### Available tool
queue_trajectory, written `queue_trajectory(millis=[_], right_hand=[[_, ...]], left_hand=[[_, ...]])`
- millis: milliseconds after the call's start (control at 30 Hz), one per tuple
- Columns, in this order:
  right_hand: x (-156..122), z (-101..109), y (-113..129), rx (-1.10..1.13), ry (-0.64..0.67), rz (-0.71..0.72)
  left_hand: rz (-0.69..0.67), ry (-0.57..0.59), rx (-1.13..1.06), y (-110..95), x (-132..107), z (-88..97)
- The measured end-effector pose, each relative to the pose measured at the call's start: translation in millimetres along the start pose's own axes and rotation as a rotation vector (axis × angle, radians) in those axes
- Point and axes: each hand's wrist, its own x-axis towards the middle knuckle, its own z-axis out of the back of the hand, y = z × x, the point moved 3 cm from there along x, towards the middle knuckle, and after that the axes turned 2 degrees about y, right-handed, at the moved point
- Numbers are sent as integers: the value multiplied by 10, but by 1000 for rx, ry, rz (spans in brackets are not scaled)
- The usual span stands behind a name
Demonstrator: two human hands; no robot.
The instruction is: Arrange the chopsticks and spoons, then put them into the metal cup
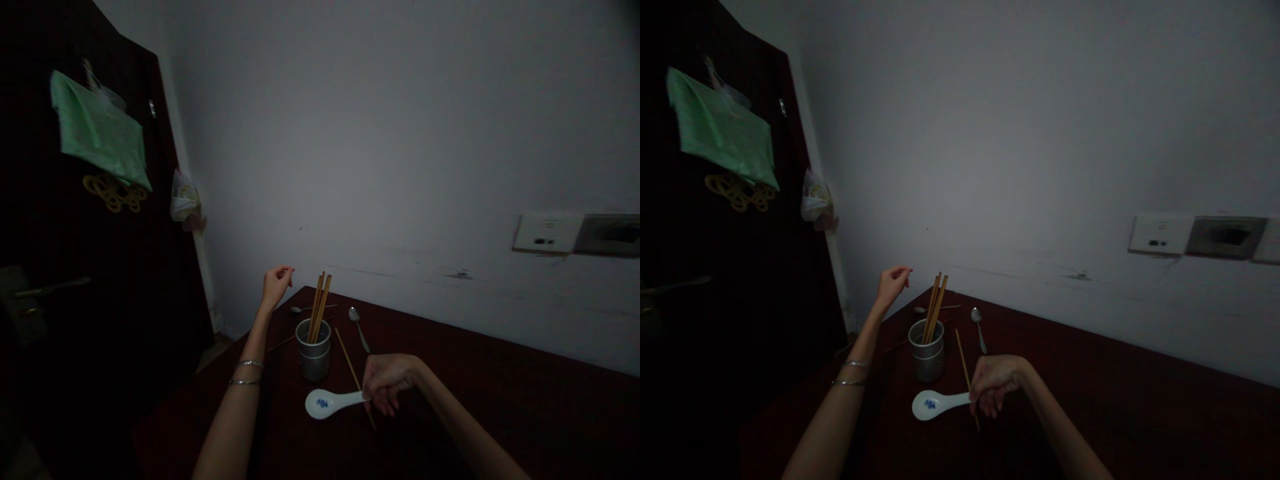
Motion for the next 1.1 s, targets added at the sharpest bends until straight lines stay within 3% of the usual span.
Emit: queue_trajectory(millis=[200,333,400,567,667,867,1100], right_hand=[[24,-6,-22,-5,13,4],[46,5,-35,-2,7,-11],[47,9,-20,4,-25,-12],[31,-8,23,-13,-67,-44],[6,5,22,-16,-88,-43],[-117,82,-14,3,-150,-3],[-216,179,-42,23,-284,49]], left_hand=[[19,16,-97,-20,13,-36],[55,107,-158,-85,-10,-58],[74,236,-183,-162,-51,-61],[159,767,-241,-345,-241,-133],[193,928,-279,-363,-330,-235],[245,1037,-248,-250,-405,-433],[238,1068,-224,-134,-403,-428]])
